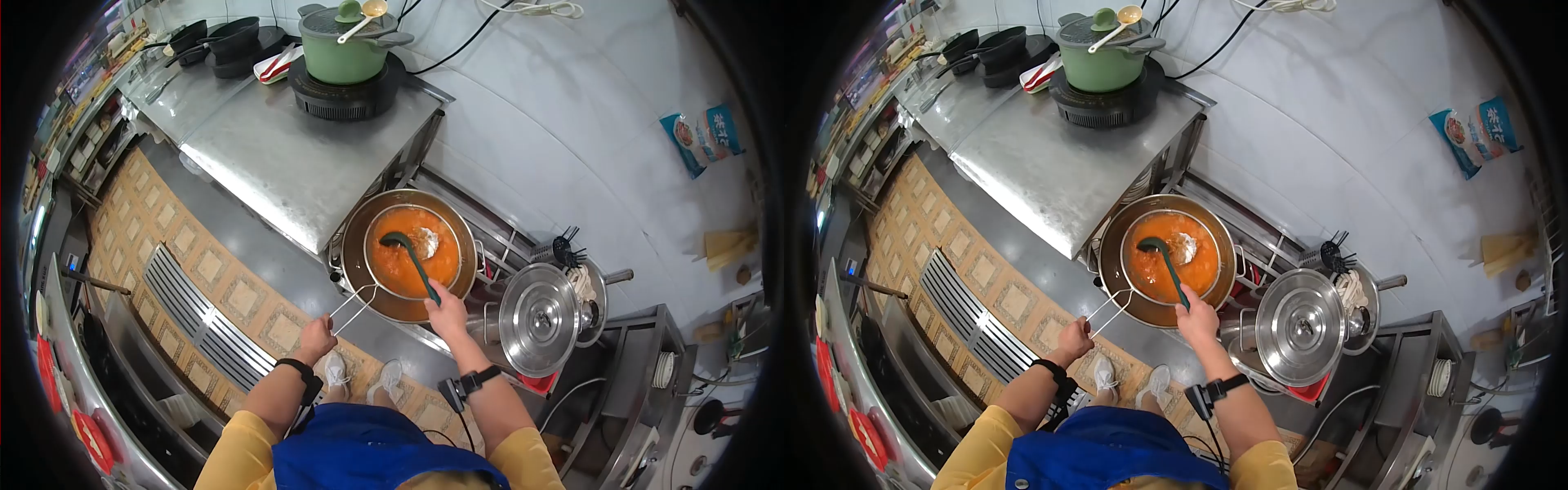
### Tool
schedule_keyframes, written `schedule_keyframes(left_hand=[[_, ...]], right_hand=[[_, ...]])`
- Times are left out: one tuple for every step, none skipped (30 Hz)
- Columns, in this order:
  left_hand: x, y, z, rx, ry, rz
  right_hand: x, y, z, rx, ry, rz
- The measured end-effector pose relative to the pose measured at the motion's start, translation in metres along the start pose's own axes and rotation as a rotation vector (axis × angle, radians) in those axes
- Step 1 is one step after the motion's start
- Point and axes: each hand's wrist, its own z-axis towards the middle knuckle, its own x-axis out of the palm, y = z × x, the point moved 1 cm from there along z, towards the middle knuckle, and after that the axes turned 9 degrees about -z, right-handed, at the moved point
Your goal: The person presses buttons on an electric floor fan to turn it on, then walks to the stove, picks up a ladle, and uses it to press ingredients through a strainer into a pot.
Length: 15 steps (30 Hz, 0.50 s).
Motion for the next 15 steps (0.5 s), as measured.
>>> schedule_keyframes(left_hand=[[0.002,0.002,0.001,0.003,-0.009,0.008],[0.003,0.003,0.003,0.008,-0.020,0.016],[0.004,0.005,0.004,0.011,-0.034,0.006],[0.005,0.006,0.004,0.015,-0.048,-0.004],[0.005,0.006,0.005,0.022,-0.063,-0.012],[0.005,0.007,0.005,0.017,-0.065,-0.011],[0.006,0.006,0.005,0.011,-0.066,-0.010],[0.006,0.005,0.005,0.006,-0.068,-0.010],[0.005,0.005,0.005,0.012,-0.064,-0.013],[0.004,0.004,0.004,0.018,-0.062,-0.018],[0.002,0.003,0.003,0.024,-0.060,-0.023],[-0.001,0.000,0.004,0.013,-0.038,-0.017],[-0.003,-0.002,0.002,-0.003,-0.012,-0.009],[-0.004,-0.003,0.002,-0.020,0.012,-0.003],[-0.003,-0.002,0.003,-0.013,0.009,-0.006]], right_hand=[[0.008,0.001,0.002,0.015,-0.015,0.003],[0.017,0.000,0.003,0.028,-0.044,0.077],[0.023,-0.003,0.002,0.034,-0.025,0.114],[0.026,-0.006,-0.001,0.040,-0.007,0.151],[0.029,-0.008,-0.004,0.047,0.007,0.189],[0.029,-0.014,-0.010,0.022,0.050,0.183],[0.024,-0.022,-0.017,-0.004,0.093,0.176],[0.019,-0.030,-0.024,-0.030,0.134,0.168],[0.011,-0.037,-0.030,-0.056,0.141,0.154],[0.003,-0.044,-0.036,-0.084,0.148,0.139],[-0.005,-0.053,-0.041,-0.112,0.154,0.122],[-0.005,-0.070,-0.042,-0.166,0.094,0.059],[-0.013,-0.075,-0.046,-0.133,0.078,0.061],[-0.024,-0.077,-0.051,-0.102,0.063,0.062],[-0.035,-0.077,-0.058,-0.070,0.052,0.064]])
